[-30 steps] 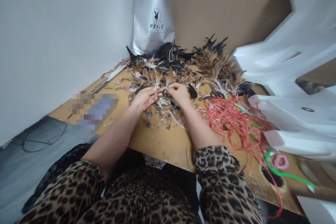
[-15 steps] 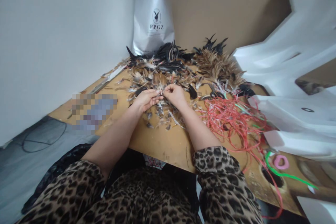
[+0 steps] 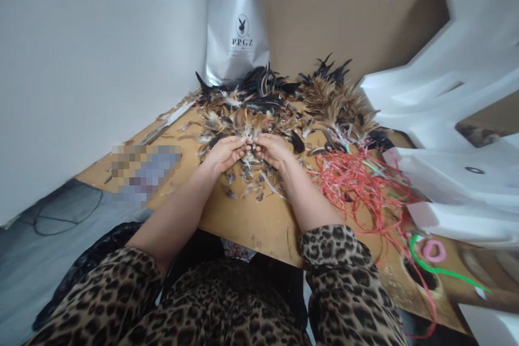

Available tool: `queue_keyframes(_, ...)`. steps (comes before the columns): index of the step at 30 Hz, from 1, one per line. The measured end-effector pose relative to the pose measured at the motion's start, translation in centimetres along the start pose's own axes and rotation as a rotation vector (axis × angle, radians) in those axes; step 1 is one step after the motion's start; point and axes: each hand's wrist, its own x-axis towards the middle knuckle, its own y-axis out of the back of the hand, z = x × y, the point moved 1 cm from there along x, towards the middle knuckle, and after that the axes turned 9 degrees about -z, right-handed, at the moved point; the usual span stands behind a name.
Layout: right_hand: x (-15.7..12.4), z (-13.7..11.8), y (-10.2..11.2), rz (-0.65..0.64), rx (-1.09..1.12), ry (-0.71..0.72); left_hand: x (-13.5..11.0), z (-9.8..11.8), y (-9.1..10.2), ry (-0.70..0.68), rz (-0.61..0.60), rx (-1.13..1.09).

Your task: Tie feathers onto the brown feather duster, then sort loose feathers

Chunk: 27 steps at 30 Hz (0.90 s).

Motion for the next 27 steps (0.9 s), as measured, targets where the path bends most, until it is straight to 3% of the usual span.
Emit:
queue_keyframes(4, -0.17, 0.01, -0.19, -0.085, 0.090, -0.114, -0.06, 0.00, 0.00, 0.001, -0.032, 0.020)
queue_keyframes(10, -0.21, -0.14, -0.30, -0.134, 0.139, -0.081, -0.26, -0.09, -0.25, 0.024, -0.088, 0.042)
queue_keyframes(17, -0.17, -0.12, 0.14, -0.045, -0.123, 0.042, -0.27, -0.26, -0.26, 0.026, -0.057, 0.072)
queue_keyframes(27, -0.09, -0.11, -0.13, 0.092, -0.181, 0.108, -0.30, -0.33, -0.28, 0.016, -0.033, 0.146)
